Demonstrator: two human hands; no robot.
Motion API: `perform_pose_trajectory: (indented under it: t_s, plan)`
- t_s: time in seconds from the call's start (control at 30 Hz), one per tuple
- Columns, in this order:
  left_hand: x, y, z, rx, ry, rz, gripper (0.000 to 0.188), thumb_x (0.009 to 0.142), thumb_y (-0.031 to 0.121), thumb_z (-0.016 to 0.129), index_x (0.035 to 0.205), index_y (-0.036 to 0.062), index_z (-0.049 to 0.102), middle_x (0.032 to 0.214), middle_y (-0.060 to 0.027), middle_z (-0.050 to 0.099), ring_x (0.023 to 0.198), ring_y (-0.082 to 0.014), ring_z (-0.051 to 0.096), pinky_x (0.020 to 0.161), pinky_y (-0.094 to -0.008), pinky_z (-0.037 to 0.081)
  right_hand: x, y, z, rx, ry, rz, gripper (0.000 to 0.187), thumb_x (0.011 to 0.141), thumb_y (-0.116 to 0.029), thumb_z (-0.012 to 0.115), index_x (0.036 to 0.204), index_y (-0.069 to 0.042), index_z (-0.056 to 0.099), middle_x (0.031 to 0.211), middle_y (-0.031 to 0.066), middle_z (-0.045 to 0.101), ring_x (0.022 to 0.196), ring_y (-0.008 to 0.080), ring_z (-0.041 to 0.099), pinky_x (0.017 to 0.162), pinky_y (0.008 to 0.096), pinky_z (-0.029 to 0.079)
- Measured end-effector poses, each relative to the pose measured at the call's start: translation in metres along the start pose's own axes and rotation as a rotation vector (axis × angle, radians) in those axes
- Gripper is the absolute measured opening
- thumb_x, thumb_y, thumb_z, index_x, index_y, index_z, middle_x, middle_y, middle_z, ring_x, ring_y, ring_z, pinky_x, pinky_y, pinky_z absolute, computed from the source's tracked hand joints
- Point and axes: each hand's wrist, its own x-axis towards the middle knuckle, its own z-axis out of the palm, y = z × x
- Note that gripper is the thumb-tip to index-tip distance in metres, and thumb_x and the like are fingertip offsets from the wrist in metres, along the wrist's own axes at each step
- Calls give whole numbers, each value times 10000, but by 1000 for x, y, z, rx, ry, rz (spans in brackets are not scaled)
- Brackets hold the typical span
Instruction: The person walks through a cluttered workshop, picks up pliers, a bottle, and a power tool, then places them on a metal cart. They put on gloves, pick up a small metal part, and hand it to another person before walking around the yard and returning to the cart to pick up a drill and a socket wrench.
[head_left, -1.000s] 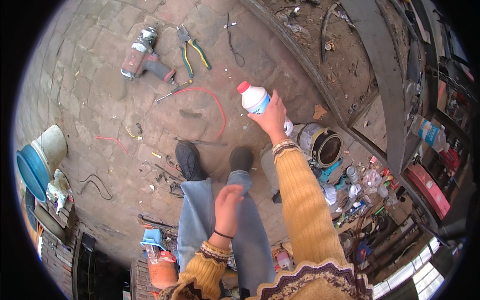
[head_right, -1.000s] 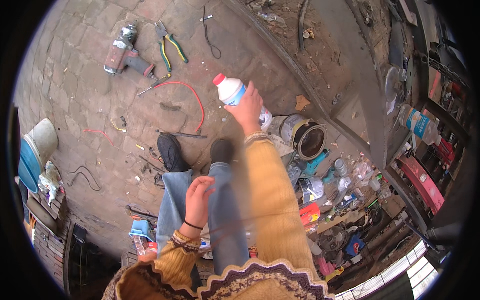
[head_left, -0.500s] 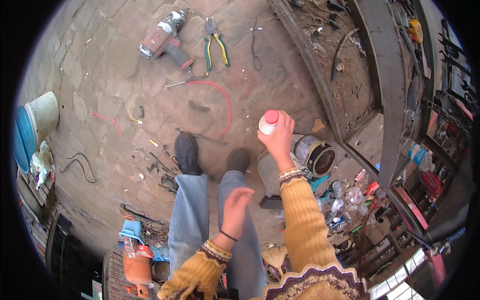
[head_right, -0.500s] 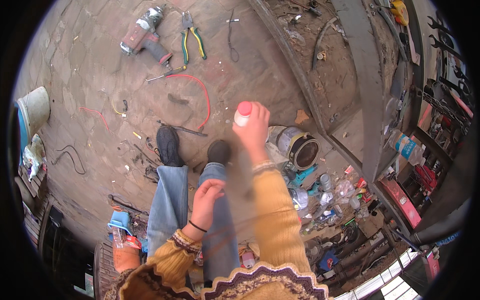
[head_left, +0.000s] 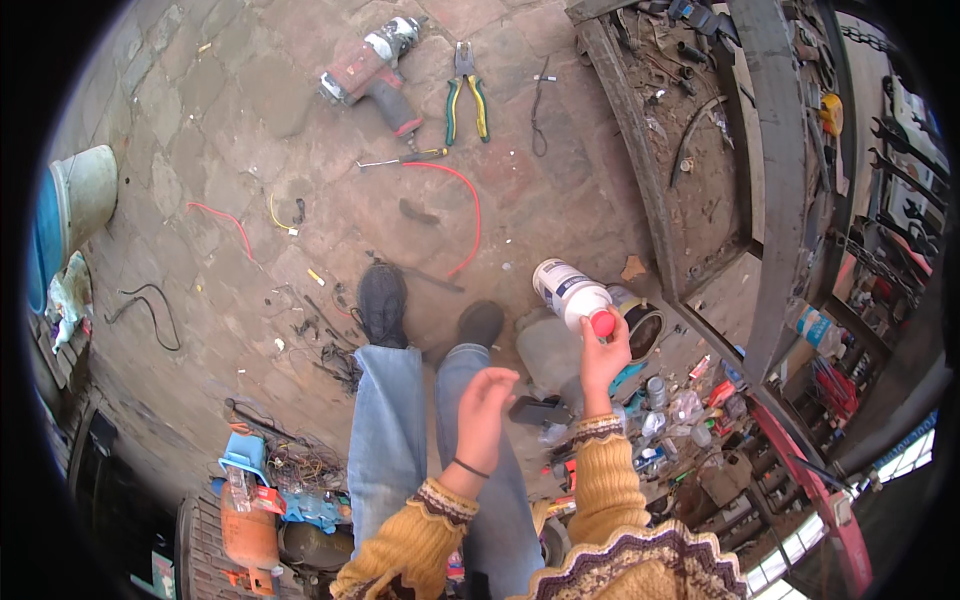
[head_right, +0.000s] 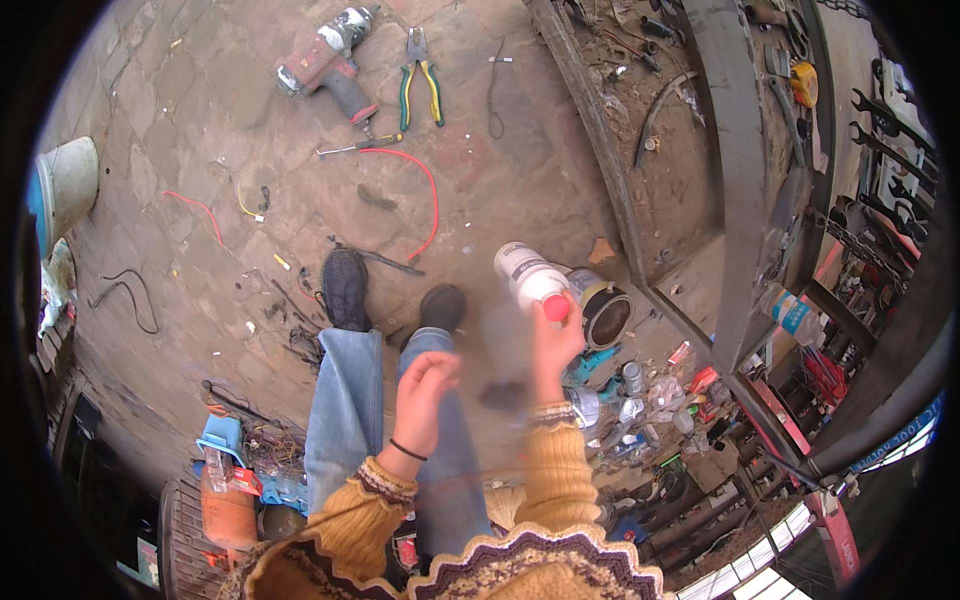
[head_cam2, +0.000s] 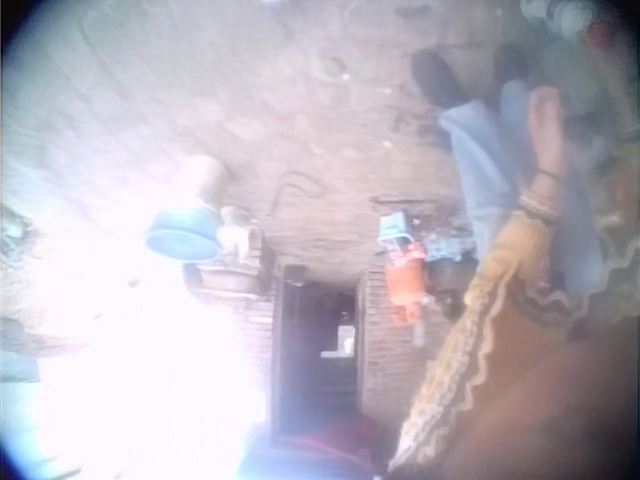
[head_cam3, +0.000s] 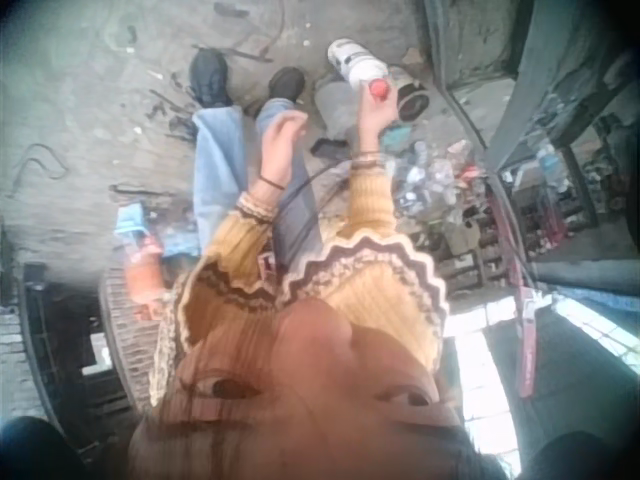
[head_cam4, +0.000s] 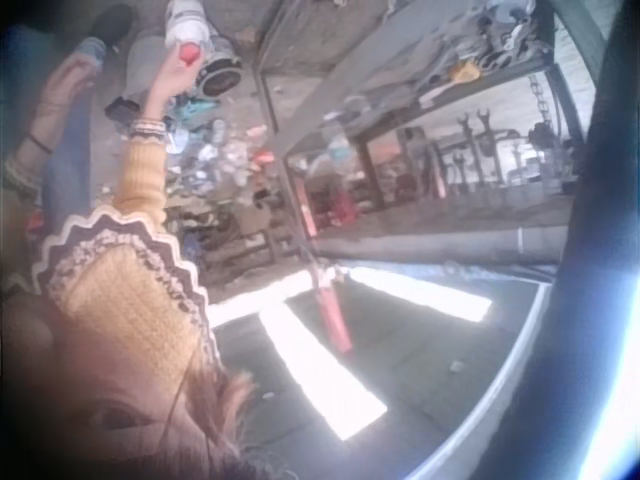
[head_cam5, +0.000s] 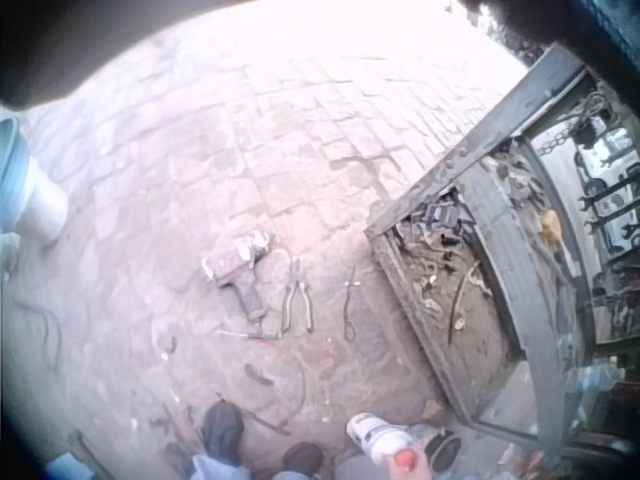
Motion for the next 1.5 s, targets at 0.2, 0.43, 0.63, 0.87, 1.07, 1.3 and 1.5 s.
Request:
perform_pose_trajectory:
  t_s: [0.2,0.43,0.63,0.87,1.07,1.3,1.5]
  plan:
    - [0,3,0,-40,-22,31,140,962,136,555,1023,58,653,1042,-6,657,1000,-101,592,867,-279,467,-30,10,-23,113,47,178,432,791,-63,814,1166,56,636,1064,87,694,985,162,651,870,303,531]
    - [-1,1,1,6,-35,14,134,964,148,565,1027,60,643,1044,0,650,998,-92,574,867,-264,454,4,13,-52,-484,-196,-32,476,778,-259,823,1119,27,656,967,213,711,849,299,710,771,366,551]
    - [0,-1,0,17,-21,11,130,963,153,577,1018,60,651,1049,-2,653,1001,-98,579,864,-268,457,18,13,-54,-528,-302,-58,493,775,-275,816,1139,14,652,991,221,707,891,359,700,789,395,549]
    - [1,-4,3,44,-4,14,136,957,117,552,1009,63,666,1032,-4,660,1001,-95,590,859,-267,459,16,10,-53,-544,-289,-23,509,769,-300,816,1148,4,665,1009,227,707,926,370,694,807,411,545]
    - [5,-4,1,96,-8,-1,143,961,134,571,1039,55,661,1073,-17,657,1014,-113,582,868,-281,461,15,7,-51,-565,-296,24,512,766,-295,817,1159,-3,667,1008,227,706,934,372,692,822,411,540]
    - [7,-6,-1,76,-26,-5,136,961,130,571,1038,59,657,1079,-17,659,1036,-115,581,873,-285,460,15,3,-52,-550,-281,-18,524,751,-290,815,1173,-14,670,962,232,708,899,388,690,791,432,544]
    - [8,-2,-1,65,-26,-25,131,957,127,577,1036,59,656,1076,-16,659,1033,-111,579,873,-286,459,13,3,-50,-546,-259,15,522,747,-294,815,1176,-32,675,967,223,712,903,384,691,798,436,542]
